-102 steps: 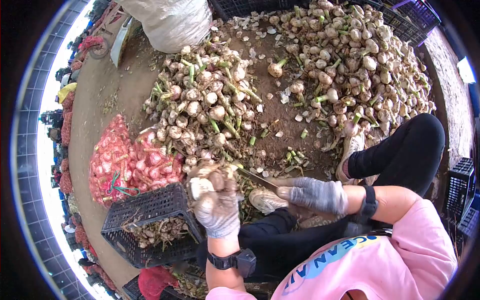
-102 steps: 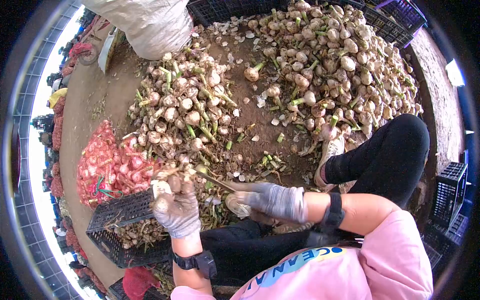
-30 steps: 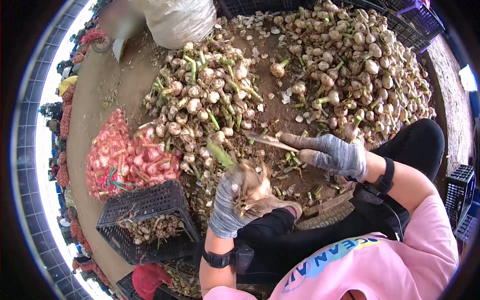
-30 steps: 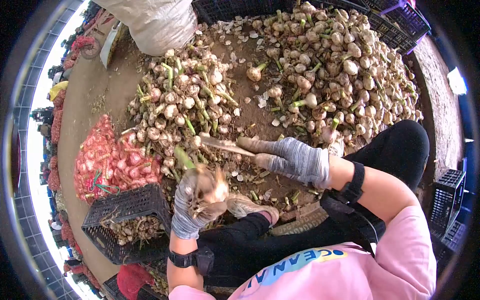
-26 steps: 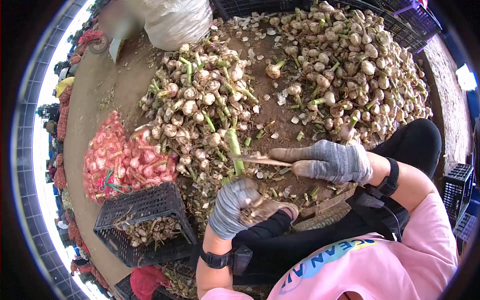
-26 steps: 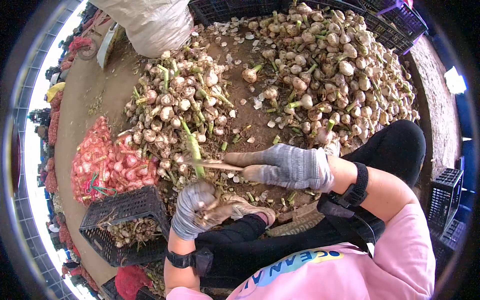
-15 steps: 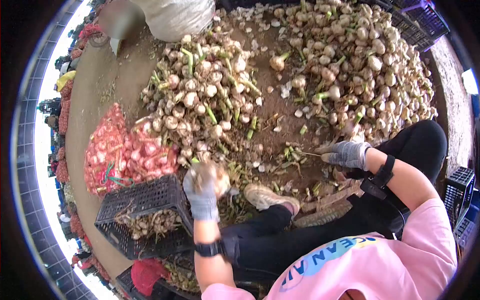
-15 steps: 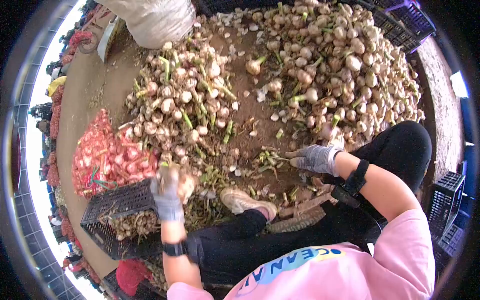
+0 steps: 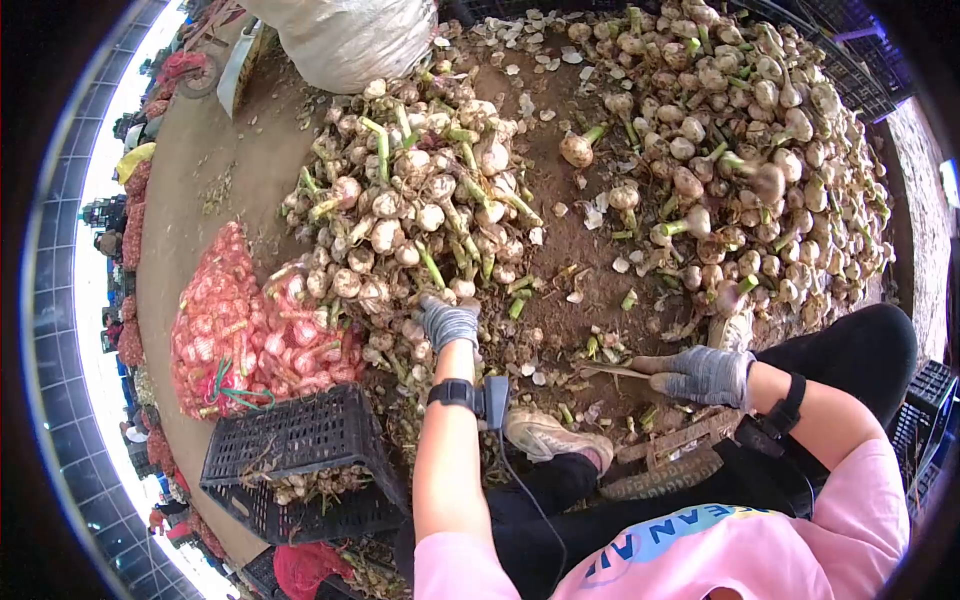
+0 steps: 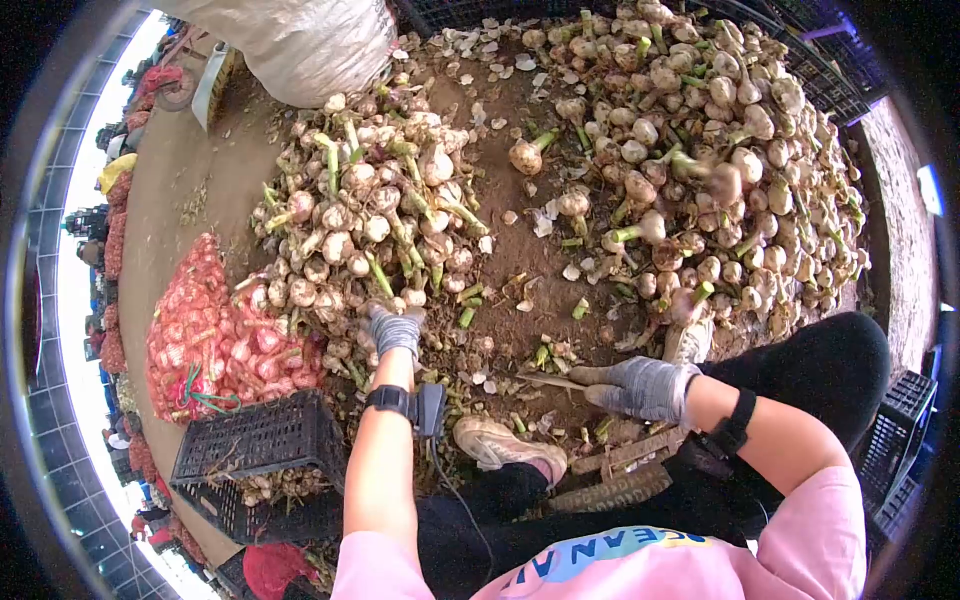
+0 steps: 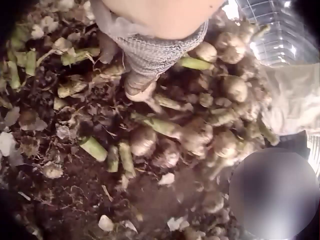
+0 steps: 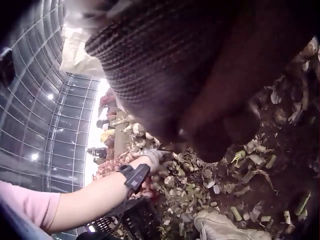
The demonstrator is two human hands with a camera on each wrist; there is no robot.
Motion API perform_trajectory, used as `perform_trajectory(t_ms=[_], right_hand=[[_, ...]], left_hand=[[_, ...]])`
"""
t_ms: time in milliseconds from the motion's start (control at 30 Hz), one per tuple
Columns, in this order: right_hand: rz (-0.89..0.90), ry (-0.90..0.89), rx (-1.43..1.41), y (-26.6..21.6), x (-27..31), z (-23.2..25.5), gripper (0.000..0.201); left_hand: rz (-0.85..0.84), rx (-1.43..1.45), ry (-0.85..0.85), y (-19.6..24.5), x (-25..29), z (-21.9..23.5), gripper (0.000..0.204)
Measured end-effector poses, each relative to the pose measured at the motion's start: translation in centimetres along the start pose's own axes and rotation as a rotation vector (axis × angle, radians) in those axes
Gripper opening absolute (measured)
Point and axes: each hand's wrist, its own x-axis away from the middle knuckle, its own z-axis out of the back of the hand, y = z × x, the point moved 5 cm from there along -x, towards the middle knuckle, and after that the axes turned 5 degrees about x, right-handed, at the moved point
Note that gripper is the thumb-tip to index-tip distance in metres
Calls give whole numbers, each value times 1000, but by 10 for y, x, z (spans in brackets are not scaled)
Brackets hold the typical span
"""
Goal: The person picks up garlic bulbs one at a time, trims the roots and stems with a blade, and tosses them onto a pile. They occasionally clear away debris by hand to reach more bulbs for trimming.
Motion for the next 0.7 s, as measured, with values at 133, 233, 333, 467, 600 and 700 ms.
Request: perform_trajectory(t_ms=[133, 233, 333, 467, 600, 700], right_hand=[[-37, -22, -94, -6, -1, 3, 52], [93, 91, -3, -11, 4, 10, 52], [94, 130, -29, -37, 20, 22, 52], [101, 217, -84, -79, 41, 26, 51], [497, 425, 250, -126, 59, 15, 50], [697, 476, 477, -158, 68, 1, 55]], left_hand=[[59, 18, 25, -23, -31, -25, 61], [9, 229, -170, -33, -26, -26, 52], [136, 1339, -519, -60, -34, -55, 43], [-509, 1094, -702, -28, 76, 69, 59], [-922, 490, -592, -37, 142, 120, 63], [-979, 693, -743, -61, 164, 112, 64]])
